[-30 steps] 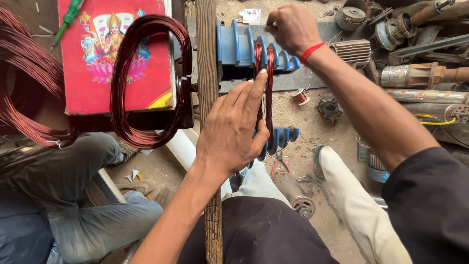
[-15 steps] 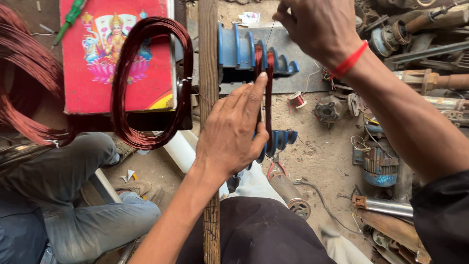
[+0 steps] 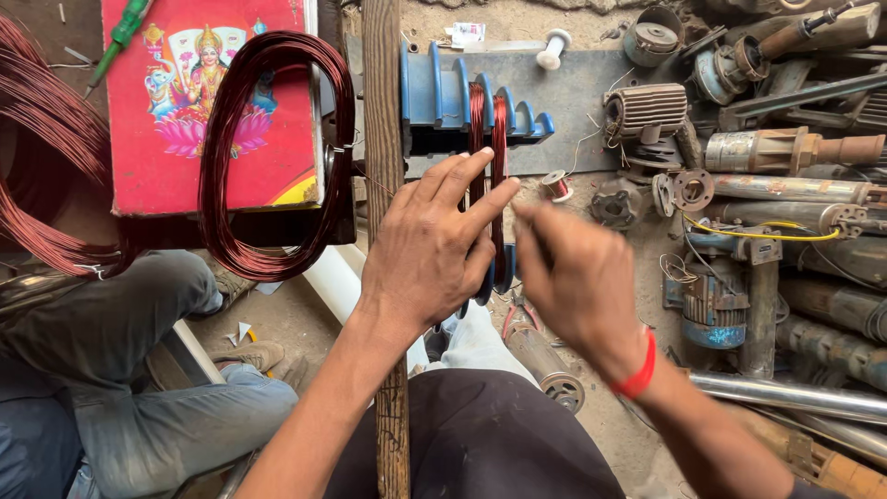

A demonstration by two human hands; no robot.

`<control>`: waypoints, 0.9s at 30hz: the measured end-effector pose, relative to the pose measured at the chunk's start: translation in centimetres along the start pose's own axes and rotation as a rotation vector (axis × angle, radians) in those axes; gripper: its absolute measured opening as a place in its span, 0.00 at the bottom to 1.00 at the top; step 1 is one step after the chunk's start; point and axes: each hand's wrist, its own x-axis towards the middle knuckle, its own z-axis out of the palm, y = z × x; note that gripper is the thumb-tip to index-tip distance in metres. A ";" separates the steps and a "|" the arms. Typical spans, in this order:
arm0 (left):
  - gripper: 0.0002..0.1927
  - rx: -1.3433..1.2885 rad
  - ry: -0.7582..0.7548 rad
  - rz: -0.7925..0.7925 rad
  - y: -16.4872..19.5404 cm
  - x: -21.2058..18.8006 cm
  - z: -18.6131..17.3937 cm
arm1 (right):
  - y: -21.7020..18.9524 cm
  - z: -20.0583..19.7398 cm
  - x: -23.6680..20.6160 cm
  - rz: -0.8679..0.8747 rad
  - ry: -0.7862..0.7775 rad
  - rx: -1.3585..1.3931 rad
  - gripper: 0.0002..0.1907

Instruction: The person winds enameled copper wire by hand around blue cone-shaped forms mounted on a wooden frame, guiding the wire from a large coil. They then secure the wound wire with a thin tie wire, work on the fastener with a small hand tool, and tighten a bolt on the frame with a wrench.

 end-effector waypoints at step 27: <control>0.11 0.047 -0.027 0.029 -0.4 -0.1 0.2 | 18.5 20.5 -0.2 0.202 -0.518 0.614 0.10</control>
